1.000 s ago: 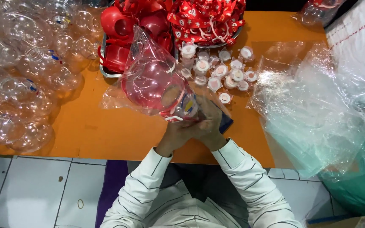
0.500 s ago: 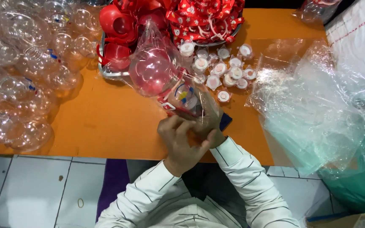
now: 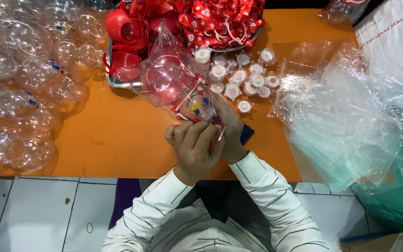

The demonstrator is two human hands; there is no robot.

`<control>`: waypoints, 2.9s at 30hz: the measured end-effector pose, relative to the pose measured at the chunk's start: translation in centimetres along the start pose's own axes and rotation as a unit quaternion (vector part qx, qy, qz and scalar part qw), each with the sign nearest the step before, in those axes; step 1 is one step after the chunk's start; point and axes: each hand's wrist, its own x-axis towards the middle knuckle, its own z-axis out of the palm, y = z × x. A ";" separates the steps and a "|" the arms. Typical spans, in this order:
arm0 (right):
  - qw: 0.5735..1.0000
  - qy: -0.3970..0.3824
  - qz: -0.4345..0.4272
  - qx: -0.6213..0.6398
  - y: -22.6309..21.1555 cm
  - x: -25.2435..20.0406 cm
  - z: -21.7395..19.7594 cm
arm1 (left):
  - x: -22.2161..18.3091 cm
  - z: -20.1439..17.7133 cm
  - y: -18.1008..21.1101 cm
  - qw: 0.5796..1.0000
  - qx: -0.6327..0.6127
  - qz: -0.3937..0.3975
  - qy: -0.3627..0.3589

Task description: Assembling a plastic bottle by attaching a decorative red strap and a white lid, then placing it in a plastic bag.

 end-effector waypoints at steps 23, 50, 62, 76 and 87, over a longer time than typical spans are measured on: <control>0.926 -0.359 -0.074 0.086 6.0 2.1 -2.3 | 10.4 -9.9 -5.9 0.965 -0.087 0.009 -0.246; 0.924 -0.323 -0.042 0.201 0.2 8.2 -4.9 | 0.4 -6.2 -8.0 0.881 -0.314 -0.307 -0.178; 0.846 -0.323 0.177 0.386 0.2 1.5 -0.9 | 6.5 -7.9 -9.1 0.890 -0.235 -0.329 -0.212; 0.783 -0.474 0.304 0.264 0.0 8.1 -0.1 | 11.2 -7.8 -12.0 0.803 -0.121 -0.317 -0.489; 0.717 -0.601 0.301 0.186 1.2 8.8 0.1 | 10.3 -6.9 -12.5 0.763 -0.192 -0.365 -0.498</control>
